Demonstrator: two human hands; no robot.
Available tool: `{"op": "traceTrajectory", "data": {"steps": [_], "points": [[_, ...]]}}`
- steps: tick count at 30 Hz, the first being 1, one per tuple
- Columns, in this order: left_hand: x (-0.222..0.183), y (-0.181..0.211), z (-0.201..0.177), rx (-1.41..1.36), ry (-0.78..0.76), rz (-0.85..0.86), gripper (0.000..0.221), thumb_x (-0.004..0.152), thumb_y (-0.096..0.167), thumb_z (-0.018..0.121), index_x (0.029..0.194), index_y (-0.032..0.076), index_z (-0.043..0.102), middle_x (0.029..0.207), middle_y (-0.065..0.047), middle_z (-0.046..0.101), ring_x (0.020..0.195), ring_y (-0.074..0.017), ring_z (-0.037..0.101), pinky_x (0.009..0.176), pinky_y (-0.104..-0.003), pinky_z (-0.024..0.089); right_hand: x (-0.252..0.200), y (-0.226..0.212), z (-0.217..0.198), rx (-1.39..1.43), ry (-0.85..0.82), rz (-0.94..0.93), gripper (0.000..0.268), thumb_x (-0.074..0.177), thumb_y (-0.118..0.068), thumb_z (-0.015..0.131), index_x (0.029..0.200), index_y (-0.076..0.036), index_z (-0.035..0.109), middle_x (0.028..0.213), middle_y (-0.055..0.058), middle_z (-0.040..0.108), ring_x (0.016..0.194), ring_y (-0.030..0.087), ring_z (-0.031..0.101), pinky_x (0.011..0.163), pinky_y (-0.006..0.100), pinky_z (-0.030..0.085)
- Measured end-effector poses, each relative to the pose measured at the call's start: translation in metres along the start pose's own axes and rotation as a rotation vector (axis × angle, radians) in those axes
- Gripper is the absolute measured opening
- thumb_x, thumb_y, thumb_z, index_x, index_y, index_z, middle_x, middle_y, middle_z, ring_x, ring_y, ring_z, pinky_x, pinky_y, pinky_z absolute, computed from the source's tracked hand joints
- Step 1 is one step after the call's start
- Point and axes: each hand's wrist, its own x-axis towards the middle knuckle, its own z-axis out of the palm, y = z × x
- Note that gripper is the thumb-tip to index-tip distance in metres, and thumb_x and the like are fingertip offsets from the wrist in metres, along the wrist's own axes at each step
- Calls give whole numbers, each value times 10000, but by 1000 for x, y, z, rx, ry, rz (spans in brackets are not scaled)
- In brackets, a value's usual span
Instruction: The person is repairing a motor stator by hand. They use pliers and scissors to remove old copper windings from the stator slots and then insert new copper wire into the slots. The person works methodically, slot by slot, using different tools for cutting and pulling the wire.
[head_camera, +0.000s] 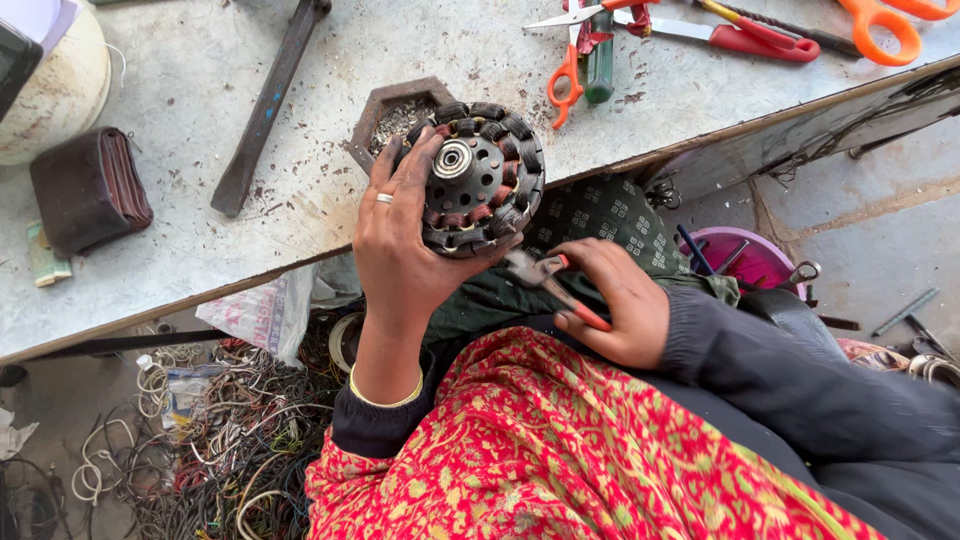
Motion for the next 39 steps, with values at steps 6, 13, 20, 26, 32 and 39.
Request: {"op": "traceTrajectory", "data": {"steps": [6, 13, 20, 26, 32, 39], "points": [[-1, 0, 0, 13, -8, 3, 926, 746, 475, 969, 1461, 78, 535, 1450, -101, 642, 1426, -438, 533, 1211, -497, 448, -6, 12, 8, 380, -142, 194, 719, 857, -266, 744, 1455, -5, 443, 1328, 160, 604, 1254, 247, 592, 1064, 368, 449], [2, 1, -1, 0, 21, 26, 951, 725, 483, 965, 1453, 53, 528, 1446, -129, 622, 1391, -453, 539, 1180, -505, 453, -6, 10, -12, 632, -339, 260, 656, 925, -283, 694, 1469, -13, 446, 1327, 120, 644, 1259, 202, 587, 1082, 362, 448], [6, 4, -1, -12, 38, 49, 939, 703, 472, 965, 1430, 45, 552, 1390, -113, 653, 1322, -360, 623, 1209, -503, 455, 1, 10, -9, 644, -350, 337, 684, 914, -346, 682, 1474, -28, 454, 1336, 105, 644, 1258, 182, 572, 1078, 343, 425], [5, 2, 1, -16, 41, 33, 946, 677, 461, 967, 1426, 52, 560, 1388, -120, 654, 1336, -391, 601, 1193, -508, 453, 0, 9, -13, 692, -361, 392, 679, 910, -371, 678, 1455, -25, 468, 1304, 105, 648, 1232, 181, 575, 1061, 339, 437], [1, 0, 4, -17, 47, 32, 962, 674, 458, 974, 1437, 60, 545, 1408, -123, 646, 1369, -434, 559, 1183, -520, 445, 2, 6, -28, 751, -429, 446, 638, 924, -375, 665, 1438, -33, 503, 1278, 96, 635, 1202, 159, 553, 1045, 326, 431], [-2, 0, 5, -2, 47, 27, 972, 682, 455, 975, 1455, 71, 527, 1421, -126, 640, 1377, -443, 548, 1173, -515, 447, 18, -13, -64, 1030, -603, 743, 533, 931, -393, 616, 1343, -61, 560, 1134, 70, 667, 971, 163, 589, 833, 350, 504]]}}
